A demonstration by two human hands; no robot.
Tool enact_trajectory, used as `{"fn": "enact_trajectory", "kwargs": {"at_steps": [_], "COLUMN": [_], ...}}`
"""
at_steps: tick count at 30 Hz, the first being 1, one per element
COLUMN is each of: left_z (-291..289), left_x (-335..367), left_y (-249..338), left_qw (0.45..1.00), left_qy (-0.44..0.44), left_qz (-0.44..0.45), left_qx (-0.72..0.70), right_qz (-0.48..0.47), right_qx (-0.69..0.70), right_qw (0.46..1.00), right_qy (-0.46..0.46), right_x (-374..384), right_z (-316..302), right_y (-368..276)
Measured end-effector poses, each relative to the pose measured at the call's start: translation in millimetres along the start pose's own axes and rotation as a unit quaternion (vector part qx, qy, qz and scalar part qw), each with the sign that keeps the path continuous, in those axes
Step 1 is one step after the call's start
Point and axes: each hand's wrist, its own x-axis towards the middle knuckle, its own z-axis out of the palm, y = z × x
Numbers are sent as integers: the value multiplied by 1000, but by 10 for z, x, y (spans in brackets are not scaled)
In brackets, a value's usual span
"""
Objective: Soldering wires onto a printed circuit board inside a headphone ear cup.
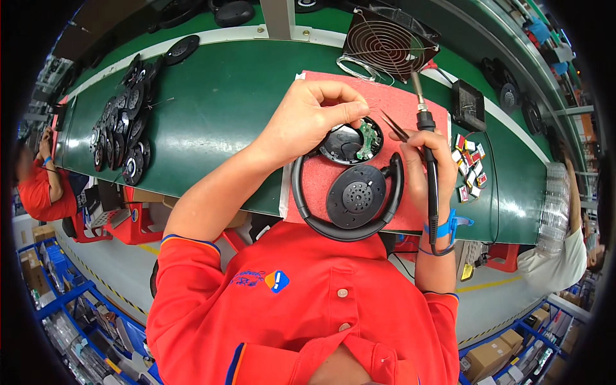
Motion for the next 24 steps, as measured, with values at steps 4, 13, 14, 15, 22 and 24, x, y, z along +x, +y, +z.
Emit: {"fn": "enact_trajectory", "kwargs": {"at_steps": [4,13,14,15,22,24], "left_z": [-6,-10,-9,-8,-10,-9], "left_x": [-3,-7,-8,-9,-8,-13], "left_y": [-17,-23,-24,-25,-21,-20], "left_qw": [1000,1000,1000,1000,1000,1000], "left_qy": [2,4,4,8,7,7], "left_qz": [14,5,5,8,9,8], "left_qx": [-4,10,10,6,13,16], "right_qz": [18,25,26,29,46,39], "right_qx": [12,8,9,7,24,20], "right_qw": [1000,999,999,999,999,999], "right_qy": [-13,-23,-23,-19,-7,-13], "right_x": [12,37,29,15,11,10], "right_z": [43,43,45,45,63,61], "right_y": [-8,-54,-41,-20,-34,-7]}}
